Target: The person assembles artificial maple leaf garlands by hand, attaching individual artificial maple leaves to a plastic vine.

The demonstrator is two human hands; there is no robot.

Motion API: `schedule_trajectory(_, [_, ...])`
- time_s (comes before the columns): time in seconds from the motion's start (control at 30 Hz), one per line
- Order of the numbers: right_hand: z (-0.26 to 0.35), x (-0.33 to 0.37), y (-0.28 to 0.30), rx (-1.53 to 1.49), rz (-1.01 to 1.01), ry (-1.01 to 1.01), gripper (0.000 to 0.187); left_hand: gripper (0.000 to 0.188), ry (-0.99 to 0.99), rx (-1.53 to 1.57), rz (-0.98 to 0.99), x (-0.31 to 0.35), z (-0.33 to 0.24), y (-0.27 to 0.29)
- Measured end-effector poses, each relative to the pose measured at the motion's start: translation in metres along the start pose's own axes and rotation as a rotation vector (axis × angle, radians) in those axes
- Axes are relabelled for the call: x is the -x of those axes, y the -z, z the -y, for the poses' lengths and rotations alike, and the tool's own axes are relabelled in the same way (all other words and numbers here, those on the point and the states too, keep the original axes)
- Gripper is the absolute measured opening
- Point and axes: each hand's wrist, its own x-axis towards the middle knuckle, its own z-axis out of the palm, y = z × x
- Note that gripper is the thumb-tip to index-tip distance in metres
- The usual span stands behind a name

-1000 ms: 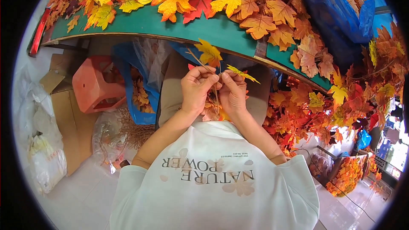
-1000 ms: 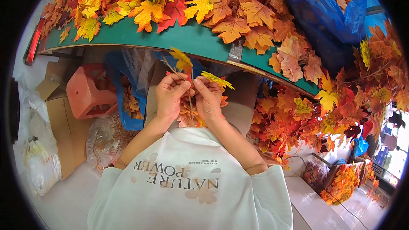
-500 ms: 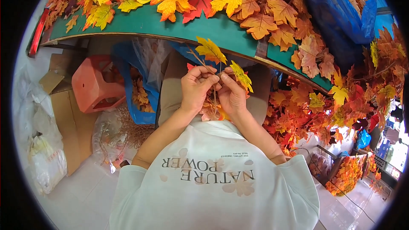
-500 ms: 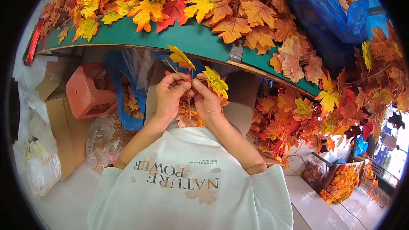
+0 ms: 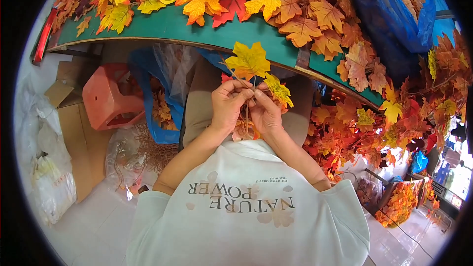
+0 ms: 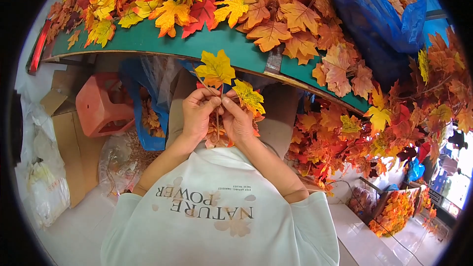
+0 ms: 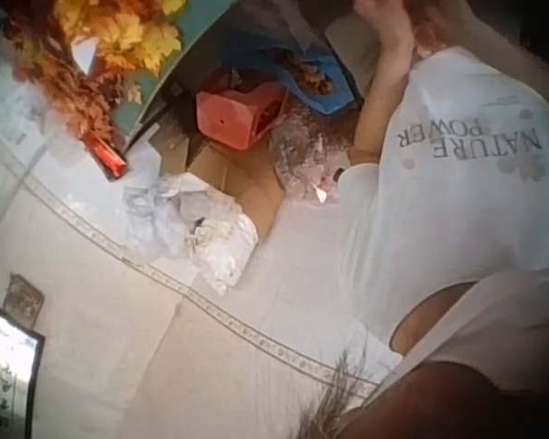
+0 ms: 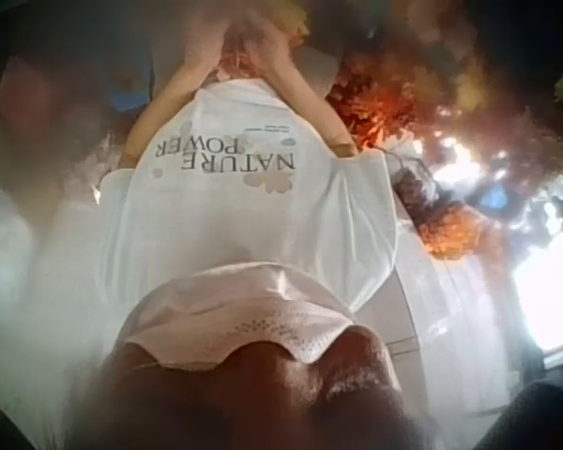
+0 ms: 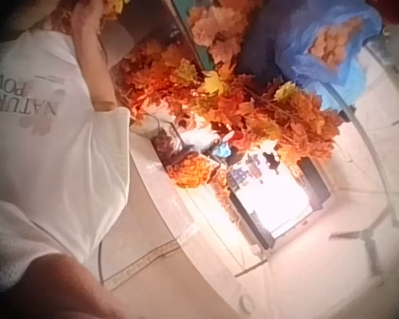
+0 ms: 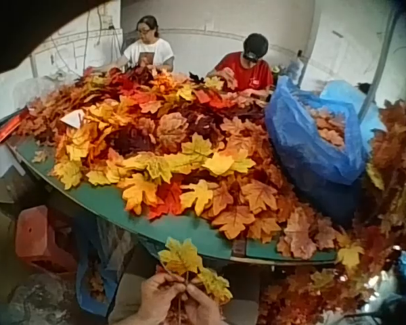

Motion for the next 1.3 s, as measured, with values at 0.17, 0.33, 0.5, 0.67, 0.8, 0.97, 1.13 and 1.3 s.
schedule_trajectory(0.17, [0.000,-0.001,0.002,-0.059,0.021,0.013,0.015,0.014,0.022,0.056,0.011,-0.003,0.000,-0.002])
schedule_trajectory(0.33, [-0.002,0.001,0.004,0.041,-0.019,0.085,0.013,0.017,0.075,0.028,0.071,-0.004,-0.005,-0.001])
schedule_trajectory(0.5, [-0.002,0.000,0.004,0.182,0.054,0.156,0.014,0.016,0.041,0.002,0.001,-0.004,-0.001,0.003])
schedule_trajectory(0.67, [-0.006,0.000,0.009,0.182,0.012,0.132,0.014,0.016,-0.013,-0.067,-0.030,-0.002,0.004,0.003])
schedule_trajectory(0.8, [-0.005,0.000,0.013,0.165,-0.008,0.079,0.012,0.016,0.008,-0.073,-0.020,-0.003,0.006,0.005])
schedule_trajectory(0.97, [-0.003,-0.002,0.014,0.120,-0.037,0.068,0.011,0.017,0.060,-0.024,0.025,-0.002,-0.001,0.004])
schedule_trajectory(1.13, [-0.004,0.000,0.013,0.153,-0.008,0.054,0.010,0.018,0.048,-0.057,0.045,-0.001,0.003,0.007])
schedule_trajectory(1.3, [-0.004,-0.002,0.019,0.102,-0.004,0.059,0.010,0.019,0.031,-0.030,0.051,-0.001,0.005,0.003])
